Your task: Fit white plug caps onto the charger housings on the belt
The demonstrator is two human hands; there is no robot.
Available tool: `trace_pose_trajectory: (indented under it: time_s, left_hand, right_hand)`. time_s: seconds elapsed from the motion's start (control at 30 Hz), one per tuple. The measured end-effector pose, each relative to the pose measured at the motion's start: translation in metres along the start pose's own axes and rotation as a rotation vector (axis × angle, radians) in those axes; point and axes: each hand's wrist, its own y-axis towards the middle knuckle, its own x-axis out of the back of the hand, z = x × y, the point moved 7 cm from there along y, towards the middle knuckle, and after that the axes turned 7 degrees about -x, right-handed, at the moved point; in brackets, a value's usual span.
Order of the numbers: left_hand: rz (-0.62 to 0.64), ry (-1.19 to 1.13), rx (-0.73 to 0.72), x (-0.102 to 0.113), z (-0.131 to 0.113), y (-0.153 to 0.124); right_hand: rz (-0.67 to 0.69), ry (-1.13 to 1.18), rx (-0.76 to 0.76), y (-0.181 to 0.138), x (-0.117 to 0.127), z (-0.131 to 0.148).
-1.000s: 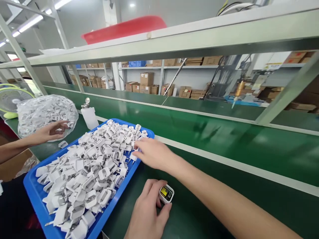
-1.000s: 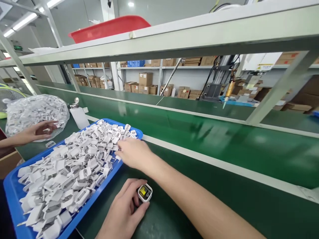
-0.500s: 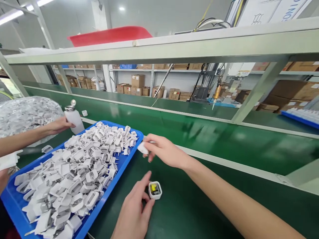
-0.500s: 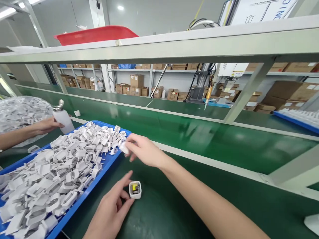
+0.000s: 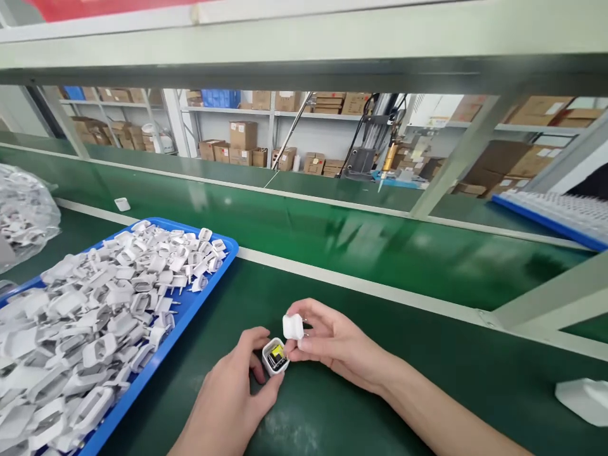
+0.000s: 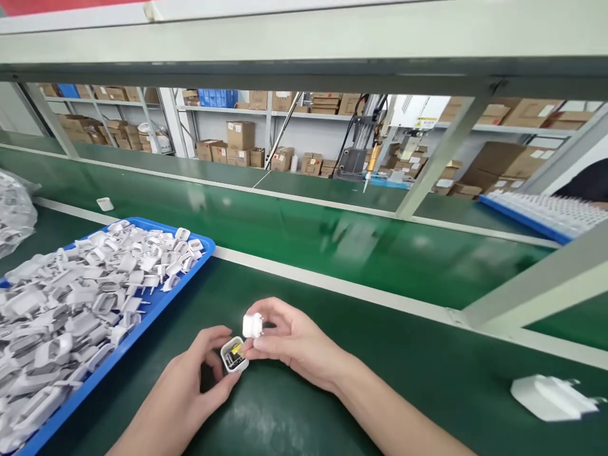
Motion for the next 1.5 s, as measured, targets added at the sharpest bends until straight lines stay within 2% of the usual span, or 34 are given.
trace_pose_trajectory:
  time_s: [0.1,0.2,0.33,0.5,0.6,0.67,0.93,1.13,1.5]
  left_hand:
    - [0.027,-0.002,-0.066,-0.006,-0.006,0.006]
    - [-0.001,-0.025,-0.152,-0.004,-0.012,0.007]
    - [-0.005,-0.066,-0.141,-0.001,-0.01,0.006]
    - [0.032,-0.087,-0.128,0.0,-0.007,0.006]
    - [0.056,-0.119,-0.151,-0.002,-0.009,0.005]
    - [0.055,-0.131,-0.163,-0.002,-0.009,0.003]
    - [0.014,-0.103,-0.194,-0.002,-0.008,0.003]
    - [0.0,-0.109,-0.216,-0.002,-0.006,0.002]
    - [0.034,-0.164,-0.181,-0.001,-0.008,0.002]
  right_hand:
    - [-0.07,-0.016,0.023,-0.001,0.008,-0.003]
    - [-0.16,-0.079,0.033,0.0,0.017,-0.006]
    - [-0.189,-0.207,0.057,-0.002,0.013,0.003]
    - [-0.253,-0.693,0.127,-0.013,-0.004,0.022]
    - [-0.168,-0.967,0.18,-0.016,-0.02,0.023]
    - [-0.119,-1.063,0.201,-0.017,-0.027,0.021]
    - [-0.206,-1.093,0.283,-0.021,-0.029,0.016]
    - [-0.179,-1.206,0.42,-0.024,-0.037,0.016]
    - [-0.199,-1.346,0.423,-0.02,-0.043,0.01]
